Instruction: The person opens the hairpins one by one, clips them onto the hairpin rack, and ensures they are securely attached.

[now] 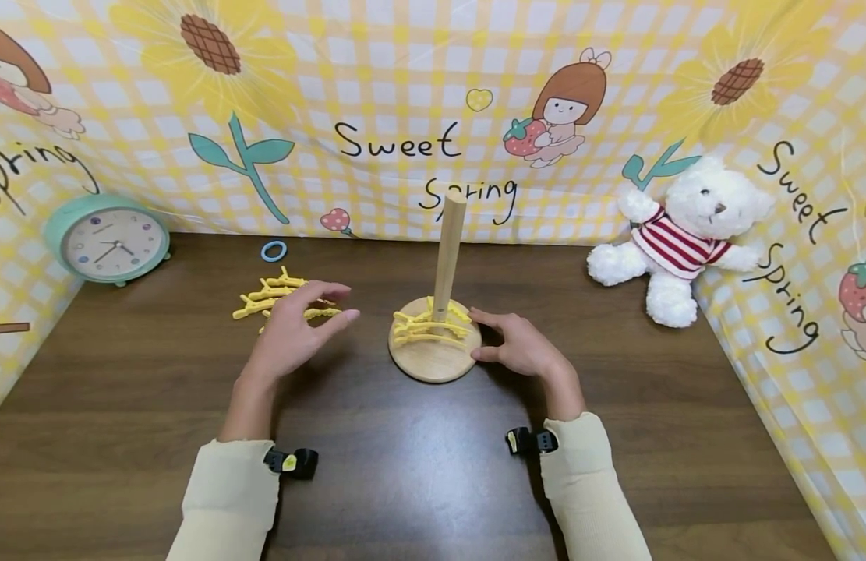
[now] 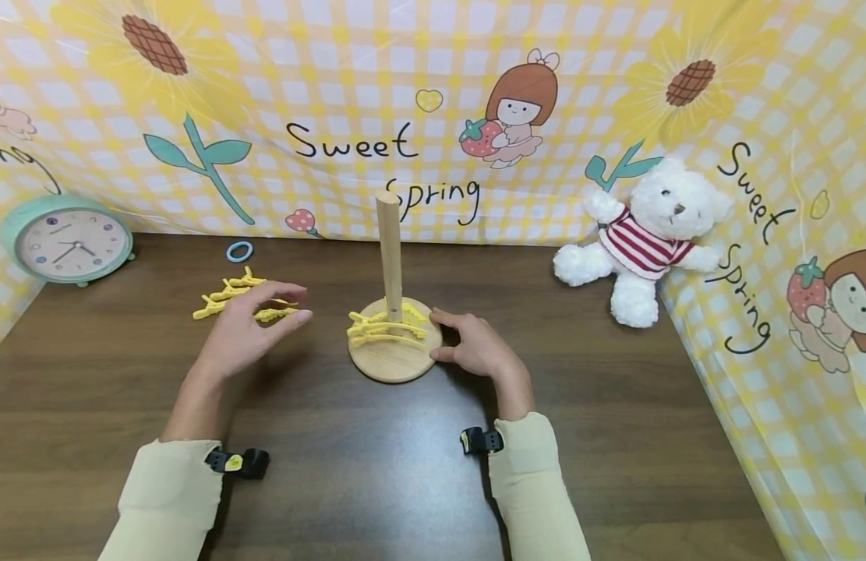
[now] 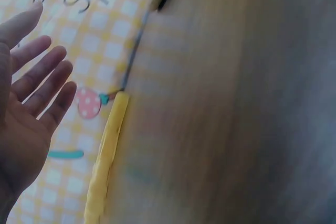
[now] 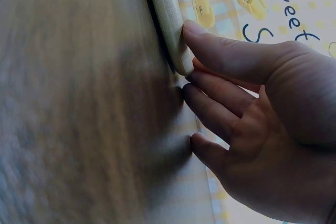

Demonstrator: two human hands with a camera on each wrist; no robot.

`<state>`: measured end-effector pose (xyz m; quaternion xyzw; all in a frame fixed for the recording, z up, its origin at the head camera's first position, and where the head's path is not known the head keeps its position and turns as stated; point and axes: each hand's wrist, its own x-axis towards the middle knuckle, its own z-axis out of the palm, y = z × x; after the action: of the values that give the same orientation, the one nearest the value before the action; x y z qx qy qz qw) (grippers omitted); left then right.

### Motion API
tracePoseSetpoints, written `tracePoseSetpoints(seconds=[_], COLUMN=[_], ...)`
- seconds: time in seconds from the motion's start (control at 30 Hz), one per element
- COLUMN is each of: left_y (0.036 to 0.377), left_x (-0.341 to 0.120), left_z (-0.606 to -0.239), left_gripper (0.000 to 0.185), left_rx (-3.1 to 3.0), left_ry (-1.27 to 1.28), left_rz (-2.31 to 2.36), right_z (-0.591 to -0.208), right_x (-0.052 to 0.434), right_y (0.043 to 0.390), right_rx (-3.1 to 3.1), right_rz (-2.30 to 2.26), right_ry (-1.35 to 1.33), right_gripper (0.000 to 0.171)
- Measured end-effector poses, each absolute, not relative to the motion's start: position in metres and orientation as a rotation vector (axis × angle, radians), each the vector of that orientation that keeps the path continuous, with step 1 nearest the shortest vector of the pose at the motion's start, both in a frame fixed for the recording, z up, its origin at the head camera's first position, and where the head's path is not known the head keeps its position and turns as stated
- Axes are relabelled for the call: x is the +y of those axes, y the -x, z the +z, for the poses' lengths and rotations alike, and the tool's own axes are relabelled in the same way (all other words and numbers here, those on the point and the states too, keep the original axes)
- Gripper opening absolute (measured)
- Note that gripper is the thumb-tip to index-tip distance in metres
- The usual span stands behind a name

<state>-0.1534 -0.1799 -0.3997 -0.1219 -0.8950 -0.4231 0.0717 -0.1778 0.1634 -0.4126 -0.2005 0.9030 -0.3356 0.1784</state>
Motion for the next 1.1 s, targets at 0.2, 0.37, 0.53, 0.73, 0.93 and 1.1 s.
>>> tracePoseSetpoints(seconds=[0.2,0.37,0.53,0.73,0.93,1.1], left_y=[0.153,0.151,0.146,0.144,0.142,0.140], left_x=[-0.203,-0.217,-0.225,-0.236,-0.248,-0.257], left_z=[-0.401,-0.401,-0.404,-0.408,-0.412,-0.415], left_gripper=[0.046,0.047,0.047,0.050,0.050,0.055], left_rx=[-2.652,-2.636,-2.619,-2.625,-2.662,-2.718], left_ry=[0.219,0.112,0.075,0.000,-0.067,-0.122], left_rz=[-1.310,-1.296,-1.286,-1.274,-1.269,-1.283], right_z=[-0.412,-0.412,-0.413,-0.414,-0.412,-0.411], right_x=[0.164,0.164,0.165,0.165,0.164,0.163], right_y=[0.178,0.178,0.178,0.177,0.177,0.177], right_rx=[2.555,2.547,2.546,2.538,2.543,2.544], right_rz=[-0.947,-0.954,-0.956,-0.967,-0.965,-0.960], right_ry=[0.567,0.566,0.555,0.550,0.557,0.560], right_gripper=[0.066,0.066,0.066,0.066,0.066,0.066])
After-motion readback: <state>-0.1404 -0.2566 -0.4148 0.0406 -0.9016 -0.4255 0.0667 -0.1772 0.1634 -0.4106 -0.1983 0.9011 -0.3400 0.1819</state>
